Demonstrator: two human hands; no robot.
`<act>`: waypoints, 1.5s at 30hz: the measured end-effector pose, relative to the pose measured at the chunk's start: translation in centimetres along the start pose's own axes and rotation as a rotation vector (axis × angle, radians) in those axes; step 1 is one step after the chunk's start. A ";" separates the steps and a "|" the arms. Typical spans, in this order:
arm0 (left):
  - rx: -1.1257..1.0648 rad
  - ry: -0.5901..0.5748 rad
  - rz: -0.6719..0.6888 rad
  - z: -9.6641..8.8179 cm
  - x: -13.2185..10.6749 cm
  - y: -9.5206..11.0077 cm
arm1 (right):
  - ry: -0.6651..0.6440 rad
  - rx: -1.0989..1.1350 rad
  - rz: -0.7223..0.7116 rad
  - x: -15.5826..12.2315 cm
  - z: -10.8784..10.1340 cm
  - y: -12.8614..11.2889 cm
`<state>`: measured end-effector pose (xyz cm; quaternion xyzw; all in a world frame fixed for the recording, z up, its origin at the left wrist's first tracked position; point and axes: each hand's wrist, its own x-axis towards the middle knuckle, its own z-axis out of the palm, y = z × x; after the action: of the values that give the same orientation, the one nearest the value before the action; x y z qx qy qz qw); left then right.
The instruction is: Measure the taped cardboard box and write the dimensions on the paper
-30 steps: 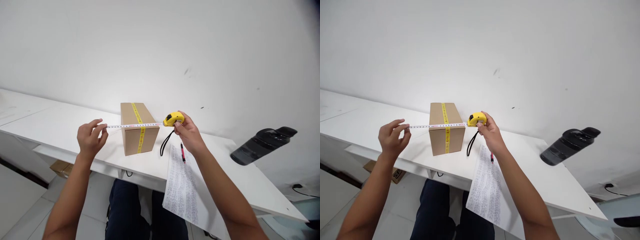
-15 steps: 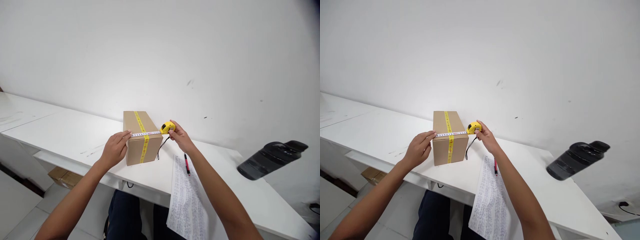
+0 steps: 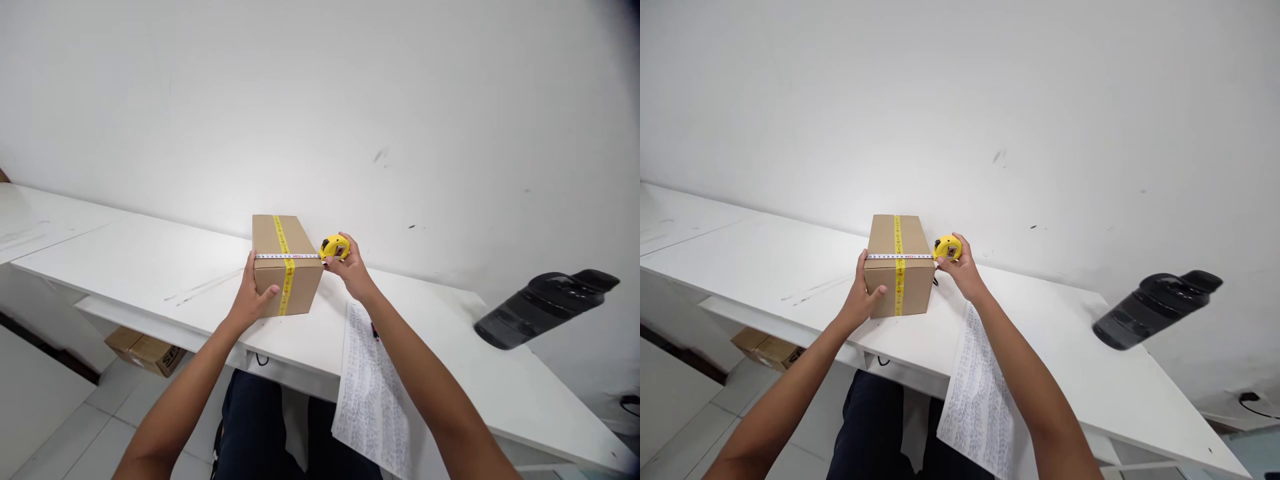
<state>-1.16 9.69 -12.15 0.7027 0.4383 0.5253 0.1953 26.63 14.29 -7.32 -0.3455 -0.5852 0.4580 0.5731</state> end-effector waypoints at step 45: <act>0.045 -0.167 0.055 -9.2 -3.6 7.4 | 0.234 -0.256 -0.097 -17.9 0.3 -5.7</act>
<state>-6.73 1.03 -5.38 0.7599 0.4129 0.4601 0.2008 28.86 -4.31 -8.30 -0.4380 -0.5839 0.3082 0.6101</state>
